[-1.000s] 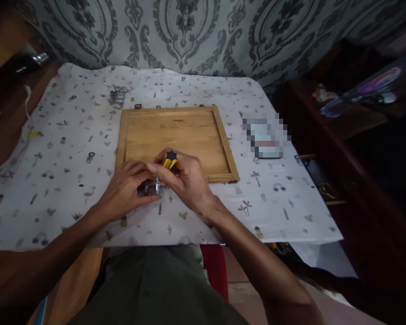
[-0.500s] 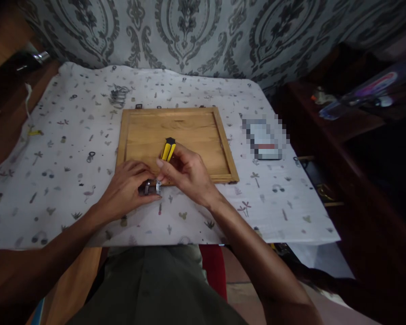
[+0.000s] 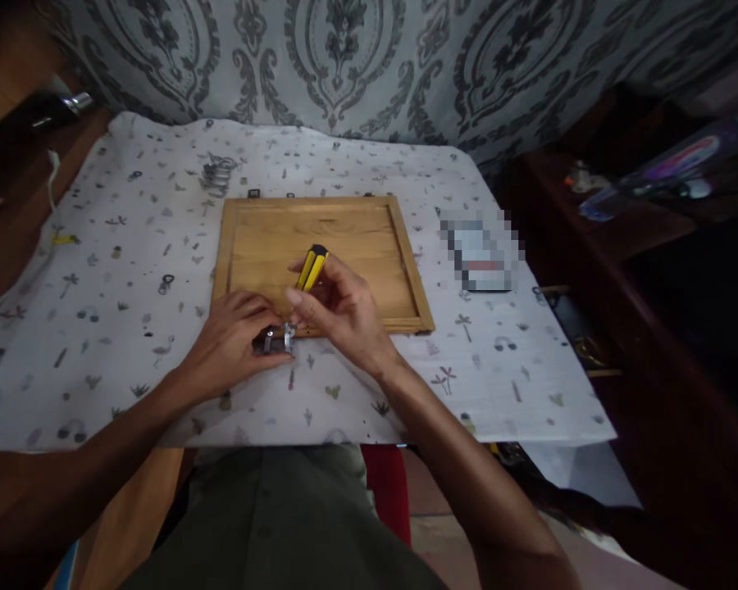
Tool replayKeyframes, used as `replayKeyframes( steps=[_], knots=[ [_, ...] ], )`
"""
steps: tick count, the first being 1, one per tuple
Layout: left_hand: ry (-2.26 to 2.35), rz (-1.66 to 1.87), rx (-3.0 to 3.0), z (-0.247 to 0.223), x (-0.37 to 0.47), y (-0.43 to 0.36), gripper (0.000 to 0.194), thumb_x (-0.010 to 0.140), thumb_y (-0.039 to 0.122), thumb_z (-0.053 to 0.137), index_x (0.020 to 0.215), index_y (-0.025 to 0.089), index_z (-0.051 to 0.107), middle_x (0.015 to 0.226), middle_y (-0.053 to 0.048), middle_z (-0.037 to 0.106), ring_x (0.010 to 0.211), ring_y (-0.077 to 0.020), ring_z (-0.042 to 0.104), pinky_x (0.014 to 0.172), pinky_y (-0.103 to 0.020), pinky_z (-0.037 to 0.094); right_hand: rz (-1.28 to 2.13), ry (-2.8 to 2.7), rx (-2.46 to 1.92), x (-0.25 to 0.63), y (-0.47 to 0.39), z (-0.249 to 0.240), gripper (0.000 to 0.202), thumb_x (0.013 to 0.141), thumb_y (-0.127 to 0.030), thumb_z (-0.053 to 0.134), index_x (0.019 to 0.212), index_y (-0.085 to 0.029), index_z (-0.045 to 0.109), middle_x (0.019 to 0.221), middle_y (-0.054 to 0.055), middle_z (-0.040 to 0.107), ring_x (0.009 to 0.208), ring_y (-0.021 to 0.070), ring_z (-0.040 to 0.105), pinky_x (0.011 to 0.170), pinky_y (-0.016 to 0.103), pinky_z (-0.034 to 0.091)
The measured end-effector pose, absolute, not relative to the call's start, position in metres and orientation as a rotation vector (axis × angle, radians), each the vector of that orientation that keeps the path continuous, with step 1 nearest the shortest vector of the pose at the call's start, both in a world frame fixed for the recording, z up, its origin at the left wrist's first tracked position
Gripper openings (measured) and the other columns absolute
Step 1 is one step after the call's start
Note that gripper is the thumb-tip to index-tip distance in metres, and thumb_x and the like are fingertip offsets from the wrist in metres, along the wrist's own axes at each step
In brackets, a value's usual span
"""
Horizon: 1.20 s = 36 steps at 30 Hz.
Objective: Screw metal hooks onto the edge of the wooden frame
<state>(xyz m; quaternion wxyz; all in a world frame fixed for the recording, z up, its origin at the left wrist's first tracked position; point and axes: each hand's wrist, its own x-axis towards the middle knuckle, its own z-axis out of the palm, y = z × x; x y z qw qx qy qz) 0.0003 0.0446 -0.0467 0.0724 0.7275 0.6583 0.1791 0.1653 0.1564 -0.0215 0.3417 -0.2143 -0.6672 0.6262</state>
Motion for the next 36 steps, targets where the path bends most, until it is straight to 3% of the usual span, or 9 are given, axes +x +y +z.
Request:
replayKeyframes(
  steps=[3,10,25,33,36],
  knots=[
    [1.973,0.549,2.180,-0.047,0.000,0.045,0.035,0.079,0.047,0.086,0.092,0.019,0.069,0.103,-0.007,0.071,0.106,-0.0313,0.061,0.095,-0.049,0.045,1.635,-1.740,-0.516,0.167,0.158,-0.021,0.035,0.086,-0.050,0.079,0.101,-0.020,0.068,0.075,-0.002,0.067,0.058,0.0104,0.067,0.060,0.026,0.061],
    [1.978,0.556,2.165,-0.047,0.001,0.045,0.032,0.081,0.045,0.084,0.092,0.020,0.069,0.100,-0.007,0.070,0.106,-0.0322,0.061,0.094,-0.051,0.046,1.626,-1.684,-0.542,0.163,0.155,-0.022,0.031,0.076,-0.043,0.089,0.081,-0.021,0.067,0.070,-0.006,0.062,0.049,0.0070,0.059,0.048,0.021,0.055],
    [1.993,0.534,2.146,-0.045,0.002,0.046,0.034,0.079,0.048,0.084,0.090,0.019,0.069,0.100,-0.007,0.070,0.106,-0.0326,0.061,0.094,-0.050,0.046,1.515,-1.706,-0.598,0.165,0.151,-0.025,0.033,0.077,-0.047,0.087,0.082,-0.023,0.066,0.074,-0.005,0.063,0.049,0.0091,0.061,0.045,0.024,0.056],
    [1.994,0.526,2.139,-0.046,0.002,0.045,0.041,0.078,0.048,0.085,0.105,0.020,0.072,0.105,-0.007,0.071,0.109,-0.0327,0.061,0.097,-0.051,0.045,1.491,-1.681,-0.664,0.161,0.146,-0.020,0.047,0.068,-0.048,0.093,0.071,-0.024,0.053,0.064,-0.007,0.059,0.042,0.0082,0.054,0.037,0.022,0.049],
    [1.986,0.519,2.143,-0.046,0.002,0.045,0.041,0.078,0.048,0.085,0.105,0.020,0.072,0.106,-0.007,0.071,0.109,-0.0322,0.061,0.098,-0.051,0.045,1.524,-1.674,-0.643,0.162,0.147,-0.018,0.045,0.068,-0.047,0.094,0.075,-0.024,0.055,0.067,-0.007,0.061,0.043,0.0088,0.057,0.038,0.023,0.051]
  ],
)
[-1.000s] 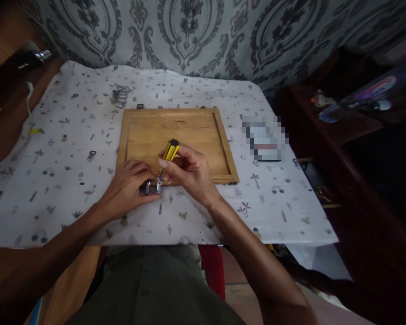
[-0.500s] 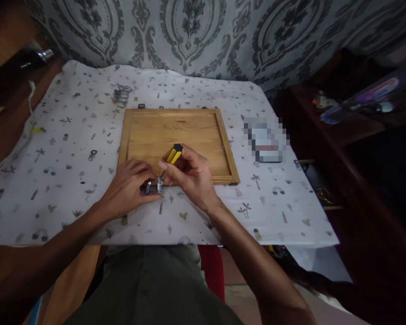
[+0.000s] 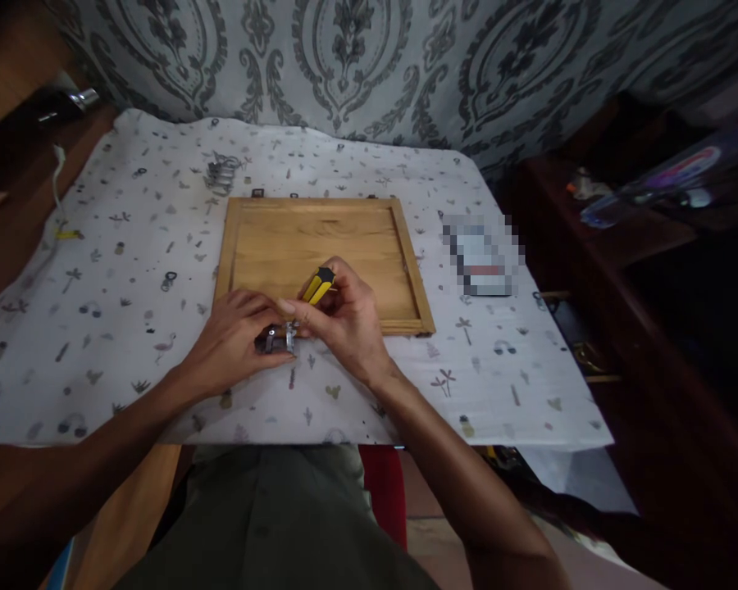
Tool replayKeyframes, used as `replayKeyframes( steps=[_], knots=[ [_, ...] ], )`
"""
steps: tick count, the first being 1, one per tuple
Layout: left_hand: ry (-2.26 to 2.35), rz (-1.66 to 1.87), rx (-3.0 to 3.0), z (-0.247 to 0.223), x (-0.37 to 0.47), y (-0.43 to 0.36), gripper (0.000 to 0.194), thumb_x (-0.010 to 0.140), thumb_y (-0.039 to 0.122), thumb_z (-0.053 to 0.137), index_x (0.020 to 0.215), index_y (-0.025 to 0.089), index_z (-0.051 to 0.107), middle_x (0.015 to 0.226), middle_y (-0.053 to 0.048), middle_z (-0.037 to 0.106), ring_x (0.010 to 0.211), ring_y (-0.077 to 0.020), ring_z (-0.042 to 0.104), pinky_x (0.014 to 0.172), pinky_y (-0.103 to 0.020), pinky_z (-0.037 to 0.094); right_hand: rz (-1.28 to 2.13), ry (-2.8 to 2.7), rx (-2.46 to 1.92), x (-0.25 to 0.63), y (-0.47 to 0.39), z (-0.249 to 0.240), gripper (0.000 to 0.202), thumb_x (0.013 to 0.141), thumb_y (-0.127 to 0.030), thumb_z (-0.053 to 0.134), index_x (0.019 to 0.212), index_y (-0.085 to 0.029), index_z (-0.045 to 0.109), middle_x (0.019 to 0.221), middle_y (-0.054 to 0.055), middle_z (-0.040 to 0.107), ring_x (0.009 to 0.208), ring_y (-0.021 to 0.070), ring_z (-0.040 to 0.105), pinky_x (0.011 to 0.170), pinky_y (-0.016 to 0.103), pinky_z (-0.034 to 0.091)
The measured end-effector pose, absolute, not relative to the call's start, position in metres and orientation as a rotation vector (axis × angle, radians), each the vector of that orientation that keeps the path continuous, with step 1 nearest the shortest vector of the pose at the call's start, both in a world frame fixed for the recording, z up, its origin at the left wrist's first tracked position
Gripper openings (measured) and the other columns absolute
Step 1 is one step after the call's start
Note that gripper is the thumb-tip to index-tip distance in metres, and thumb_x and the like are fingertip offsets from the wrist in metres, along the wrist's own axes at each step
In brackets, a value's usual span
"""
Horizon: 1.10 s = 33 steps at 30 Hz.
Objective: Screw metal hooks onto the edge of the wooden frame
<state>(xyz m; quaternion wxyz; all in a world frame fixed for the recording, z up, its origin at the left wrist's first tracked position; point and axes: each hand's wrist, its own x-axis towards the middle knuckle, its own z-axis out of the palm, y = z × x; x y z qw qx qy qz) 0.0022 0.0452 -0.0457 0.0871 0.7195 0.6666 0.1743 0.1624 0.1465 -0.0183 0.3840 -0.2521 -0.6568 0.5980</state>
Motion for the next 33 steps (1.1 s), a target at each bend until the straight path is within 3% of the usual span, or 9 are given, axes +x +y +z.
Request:
replayKeyframes(
  steps=[4,9,19,26,33],
  knots=[
    [1.988,0.533,2.168,-0.045,0.002,0.045,0.036,0.080,0.049,0.084,0.098,0.021,0.070,0.104,-0.006,0.070,0.107,-0.0314,0.061,0.095,-0.049,0.045,1.650,-1.697,-0.615,0.168,0.151,-0.018,0.038,0.072,-0.045,0.092,0.089,-0.023,0.067,0.072,-0.005,0.065,0.050,0.0101,0.063,0.048,0.025,0.058],
    [1.990,0.524,2.170,-0.045,0.002,0.046,0.034,0.080,0.049,0.084,0.091,0.021,0.069,0.100,-0.006,0.071,0.105,-0.0312,0.061,0.093,-0.048,0.045,1.734,-1.711,-0.579,0.170,0.152,-0.019,0.034,0.076,-0.048,0.088,0.089,-0.022,0.072,0.070,-0.003,0.067,0.058,0.0123,0.067,0.058,0.027,0.063],
    [2.004,0.511,2.191,-0.044,0.003,0.045,0.031,0.080,0.045,0.082,0.097,0.021,0.071,0.106,-0.007,0.071,0.110,-0.0329,0.060,0.098,-0.052,0.045,1.665,-1.779,-0.554,0.156,0.147,-0.021,0.040,0.078,-0.053,0.084,0.092,-0.020,0.069,0.064,-0.005,0.063,0.051,0.0100,0.061,0.051,0.024,0.056],
    [2.008,0.465,2.188,-0.042,0.004,0.044,0.034,0.081,0.047,0.082,0.098,0.020,0.070,0.107,-0.008,0.071,0.112,-0.0331,0.059,0.102,-0.054,0.042,1.720,-1.741,-0.555,0.152,0.151,-0.025,0.041,0.074,-0.052,0.088,0.078,-0.024,0.058,0.059,-0.006,0.062,0.048,0.0113,0.060,0.045,0.024,0.053],
    [2.018,0.481,2.201,-0.043,0.004,0.043,0.033,0.083,0.049,0.079,0.094,0.020,0.069,0.100,-0.007,0.070,0.108,-0.0333,0.059,0.098,-0.053,0.044,1.724,-1.747,-0.495,0.157,0.157,-0.022,0.037,0.082,-0.054,0.082,0.095,-0.024,0.065,0.071,-0.004,0.066,0.054,0.0114,0.065,0.054,0.026,0.059]
  ],
)
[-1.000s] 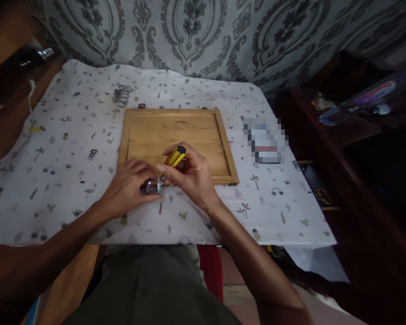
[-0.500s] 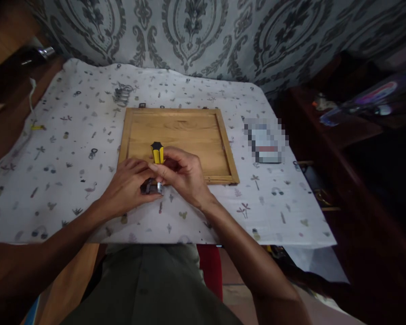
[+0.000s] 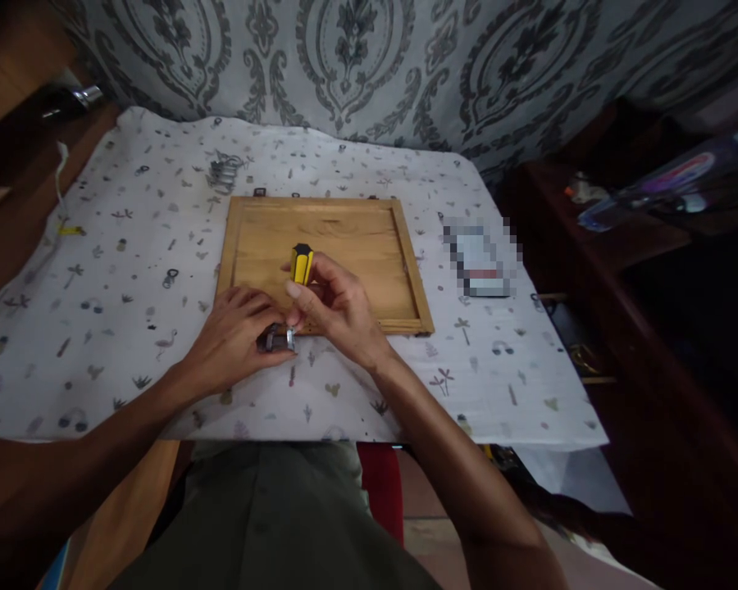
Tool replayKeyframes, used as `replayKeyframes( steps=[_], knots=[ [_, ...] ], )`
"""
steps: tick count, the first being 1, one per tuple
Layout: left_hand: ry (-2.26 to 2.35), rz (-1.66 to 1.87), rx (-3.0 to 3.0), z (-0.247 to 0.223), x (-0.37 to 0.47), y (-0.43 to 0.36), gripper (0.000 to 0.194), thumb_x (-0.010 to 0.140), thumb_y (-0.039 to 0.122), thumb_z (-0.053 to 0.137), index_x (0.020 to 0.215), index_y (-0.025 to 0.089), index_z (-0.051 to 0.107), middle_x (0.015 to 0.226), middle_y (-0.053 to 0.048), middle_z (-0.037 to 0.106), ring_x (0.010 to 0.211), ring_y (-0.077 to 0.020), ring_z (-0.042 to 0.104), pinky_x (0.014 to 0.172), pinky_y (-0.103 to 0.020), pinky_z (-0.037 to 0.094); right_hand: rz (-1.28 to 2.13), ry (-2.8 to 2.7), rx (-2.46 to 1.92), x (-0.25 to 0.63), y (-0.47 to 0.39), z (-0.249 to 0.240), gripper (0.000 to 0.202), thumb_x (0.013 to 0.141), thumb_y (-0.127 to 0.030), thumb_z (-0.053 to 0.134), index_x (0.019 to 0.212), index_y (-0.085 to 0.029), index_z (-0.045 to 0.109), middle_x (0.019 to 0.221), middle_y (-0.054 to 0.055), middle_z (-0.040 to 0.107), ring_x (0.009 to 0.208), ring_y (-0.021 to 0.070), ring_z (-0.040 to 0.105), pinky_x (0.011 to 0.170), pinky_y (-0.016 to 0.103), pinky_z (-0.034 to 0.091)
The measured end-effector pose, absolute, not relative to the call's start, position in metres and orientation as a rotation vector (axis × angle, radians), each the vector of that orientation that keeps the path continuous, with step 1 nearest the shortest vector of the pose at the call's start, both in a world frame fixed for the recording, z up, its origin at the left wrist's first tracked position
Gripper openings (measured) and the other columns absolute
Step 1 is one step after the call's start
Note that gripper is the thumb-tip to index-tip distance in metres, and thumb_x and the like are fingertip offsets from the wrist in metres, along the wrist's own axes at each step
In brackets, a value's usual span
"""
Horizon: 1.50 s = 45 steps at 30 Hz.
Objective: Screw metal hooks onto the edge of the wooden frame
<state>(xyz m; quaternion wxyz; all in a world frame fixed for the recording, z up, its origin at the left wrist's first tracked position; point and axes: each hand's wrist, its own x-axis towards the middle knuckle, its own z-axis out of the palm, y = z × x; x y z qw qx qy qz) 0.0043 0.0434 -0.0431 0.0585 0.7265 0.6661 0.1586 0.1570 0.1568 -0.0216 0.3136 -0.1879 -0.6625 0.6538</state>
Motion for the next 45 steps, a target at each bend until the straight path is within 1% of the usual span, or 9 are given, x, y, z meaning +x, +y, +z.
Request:
replayKeyframes(
  steps=[3,8,11,14,20,28,36,41,45],
  knots=[
    [2.024,0.487,2.206,-0.0434,0.0040,0.0435,0.032,0.082,0.048,0.080,0.093,0.020,0.069,0.098,-0.007,0.070,0.107,-0.0329,0.059,0.097,-0.052,0.044,1.735,-1.757,-0.474,0.1596,0.1579,-0.0214,0.036,0.084,-0.051,0.080,0.101,-0.021,0.070,0.075,-0.002,0.068,0.057,0.0118,0.067,0.057,0.027,0.061],
    [2.022,0.487,2.197,-0.0425,0.0042,0.0431,0.032,0.081,0.047,0.081,0.090,0.020,0.068,0.097,-0.007,0.070,0.106,-0.0328,0.060,0.096,-0.052,0.045,1.722,-1.695,-0.538,0.1594,0.1561,-0.0215,0.036,0.073,-0.048,0.090,0.086,-0.021,0.070,0.075,-0.003,0.069,0.046,0.0073,0.057,0.044,0.022,0.053],
    [2.016,0.494,2.203,-0.0429,0.0045,0.0429,0.031,0.083,0.047,0.080,0.093,0.020,0.068,0.099,-0.007,0.070,0.106,-0.0328,0.060,0.096,-0.051,0.044,1.709,-1.704,-0.566,0.1583,0.1551,-0.0206,0.039,0.070,-0.049,0.092,0.079,-0.021,0.066,0.076,-0.003,0.070,0.047,0.0074,0.056,0.043,0.022,0.053],
    [2.013,0.481,2.197,-0.0439,0.0045,0.0427,0.032,0.083,0.047,0.080,0.092,0.019,0.068,0.100,-0.008,0.071,0.107,-0.0329,0.060,0.097,-0.051,0.044,1.708,-1.711,-0.535,0.1580,0.1559,-0.0195,0.041,0.070,-0.049,0.091,0.078,-0.021,0.063,0.073,-0.004,0.067,0.047,0.0072,0.057,0.044,0.022,0.054],
    [2.002,0.492,2.173,-0.0422,0.0041,0.0432,0.032,0.084,0.048,0.078,0.093,0.019,0.069,0.100,-0.008,0.070,0.107,-0.0330,0.059,0.097,-0.052,0.043,1.702,-1.713,-0.504,0.1604,0.1566,-0.0203,0.037,0.079,-0.050,0.085,0.092,-0.020,0.068,0.069,-0.005,0.064,0.050,0.0091,0.063,0.049,0.023,0.058],
    [2.008,0.434,2.176,-0.0426,0.0038,0.0435,0.039,0.083,0.050,0.080,0.103,0.018,0.070,0.106,-0.010,0.070,0.111,-0.0330,0.058,0.101,-0.052,0.042,1.622,-1.666,-0.555,0.1560,0.1496,-0.0265,0.044,0.071,-0.045,0.092,0.079,-0.023,0.054,0.072,-0.007,0.063,0.041,0.0055,0.055,0.034,0.018,0.047],
    [2.023,0.438,2.199,-0.0416,0.0041,0.0439,0.036,0.082,0.051,0.081,0.092,0.019,0.069,0.098,-0.008,0.070,0.107,-0.0325,0.059,0.096,-0.050,0.044,1.687,-1.754,-0.488,0.1651,0.1534,-0.0203,0.035,0.084,-0.049,0.081,0.100,-0.021,0.070,0.071,-0.004,0.064,0.052,0.0090,0.063,0.053,0.024,0.060],
    [2.032,0.423,2.206,-0.0430,0.0045,0.0439,0.036,0.082,0.049,0.080,0.096,0.018,0.070,0.101,-0.008,0.070,0.108,-0.0325,0.059,0.098,-0.050,0.043,1.584,-1.720,-0.530,0.1604,0.1516,-0.0202,0.035,0.073,-0.047,0.090,0.080,-0.019,0.070,0.073,-0.004,0.066,0.045,0.0057,0.054,0.040,0.020,0.050],
    [2.019,0.426,2.194,-0.0434,0.0040,0.0436,0.037,0.084,0.050,0.078,0.102,0.019,0.070,0.105,-0.008,0.070,0.110,-0.0330,0.058,0.099,-0.051,0.042,1.523,-1.705,-0.519,0.1578,0.1479,-0.0209,0.038,0.070,-0.049,0.091,0.073,-0.022,0.065,0.070,-0.004,0.067,0.043,0.0066,0.053,0.036,0.020,0.047]
  ],
)
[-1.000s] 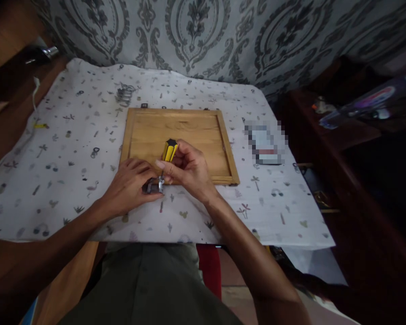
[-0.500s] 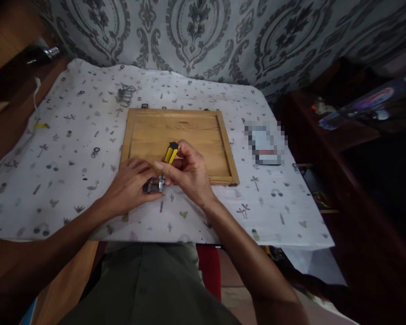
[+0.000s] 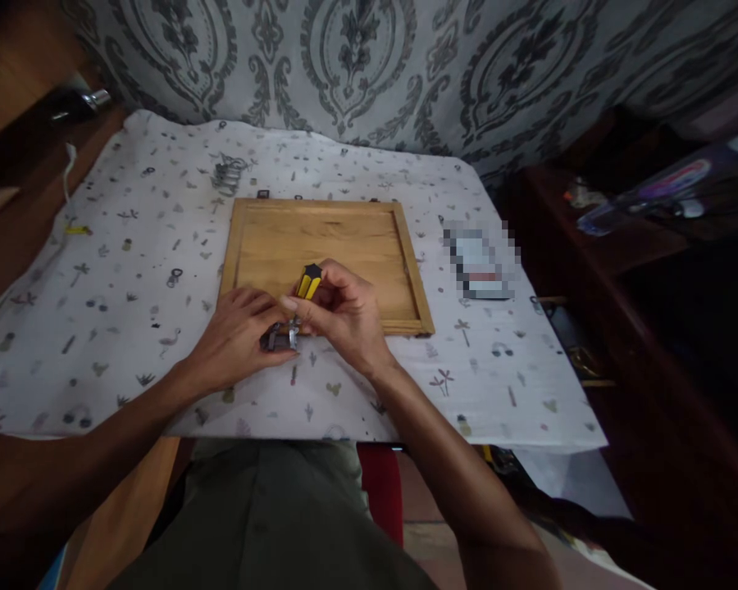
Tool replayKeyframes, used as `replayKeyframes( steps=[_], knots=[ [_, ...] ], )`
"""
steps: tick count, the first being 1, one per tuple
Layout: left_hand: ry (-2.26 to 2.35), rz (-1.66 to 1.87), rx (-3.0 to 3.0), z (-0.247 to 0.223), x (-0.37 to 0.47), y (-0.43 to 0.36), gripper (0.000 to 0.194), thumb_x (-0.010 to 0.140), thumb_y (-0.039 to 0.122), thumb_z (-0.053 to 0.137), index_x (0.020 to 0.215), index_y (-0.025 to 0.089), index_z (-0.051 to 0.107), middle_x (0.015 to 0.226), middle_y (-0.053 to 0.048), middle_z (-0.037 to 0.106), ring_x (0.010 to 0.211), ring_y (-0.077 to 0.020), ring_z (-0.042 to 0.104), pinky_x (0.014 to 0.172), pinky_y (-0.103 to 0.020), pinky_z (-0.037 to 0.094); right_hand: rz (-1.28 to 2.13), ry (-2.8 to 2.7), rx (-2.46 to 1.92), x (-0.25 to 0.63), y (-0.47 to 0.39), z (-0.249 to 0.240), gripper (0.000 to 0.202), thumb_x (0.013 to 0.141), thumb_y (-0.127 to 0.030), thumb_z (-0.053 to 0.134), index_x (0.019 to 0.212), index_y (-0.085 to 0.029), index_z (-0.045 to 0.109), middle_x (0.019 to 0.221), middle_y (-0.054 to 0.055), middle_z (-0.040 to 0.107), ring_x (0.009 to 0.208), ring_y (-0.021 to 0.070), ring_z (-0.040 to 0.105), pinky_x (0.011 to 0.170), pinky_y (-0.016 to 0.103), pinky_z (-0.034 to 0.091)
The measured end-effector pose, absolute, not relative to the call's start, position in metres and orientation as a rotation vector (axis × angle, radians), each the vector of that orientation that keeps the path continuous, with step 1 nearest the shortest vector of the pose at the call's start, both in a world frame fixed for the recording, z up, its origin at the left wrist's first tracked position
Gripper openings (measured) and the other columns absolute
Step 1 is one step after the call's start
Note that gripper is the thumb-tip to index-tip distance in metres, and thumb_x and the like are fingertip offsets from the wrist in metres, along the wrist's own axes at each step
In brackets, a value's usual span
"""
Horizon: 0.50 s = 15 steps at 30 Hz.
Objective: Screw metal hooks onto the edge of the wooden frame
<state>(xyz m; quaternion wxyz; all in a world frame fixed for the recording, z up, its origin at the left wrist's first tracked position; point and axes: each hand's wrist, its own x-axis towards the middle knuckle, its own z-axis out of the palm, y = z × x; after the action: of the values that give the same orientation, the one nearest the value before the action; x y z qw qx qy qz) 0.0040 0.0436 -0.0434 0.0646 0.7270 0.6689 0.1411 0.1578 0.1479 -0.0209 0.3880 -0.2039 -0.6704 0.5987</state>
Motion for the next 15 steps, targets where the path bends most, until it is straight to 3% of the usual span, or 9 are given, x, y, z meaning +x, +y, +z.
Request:
replayKeyframes(
  steps=[6,15],
  knots=[
    [2.026,0.455,2.190,-0.041,0.005,0.043,0.034,0.083,0.047,0.080,0.097,0.018,0.070,0.101,-0.008,0.069,0.108,-0.0327,0.059,0.098,-0.050,0.043,1.272,-1.636,-0.647,0.170,0.143,-0.014,0.036,0.080,-0.051,0.084,0.077,-0.021,0.065,0.068,-0.004,0.065,0.042,0.0069,0.055,0.038,0.021,0.048],
    [2.010,0.491,2.215,-0.045,0.003,0.044,0.032,0.083,0.047,0.078,0.094,0.019,0.069,0.101,-0.007,0.071,0.105,-0.0311,0.059,0.096,-0.048,0.044,1.324,-1.666,-0.674,0.169,0.147,-0.028,0.044,0.079,-0.061,0.081,0.080,-0.022,0.060,0.064,-0.005,0.062,0.041,0.0079,0.055,0.038,0.022,0.048]
  ],
)
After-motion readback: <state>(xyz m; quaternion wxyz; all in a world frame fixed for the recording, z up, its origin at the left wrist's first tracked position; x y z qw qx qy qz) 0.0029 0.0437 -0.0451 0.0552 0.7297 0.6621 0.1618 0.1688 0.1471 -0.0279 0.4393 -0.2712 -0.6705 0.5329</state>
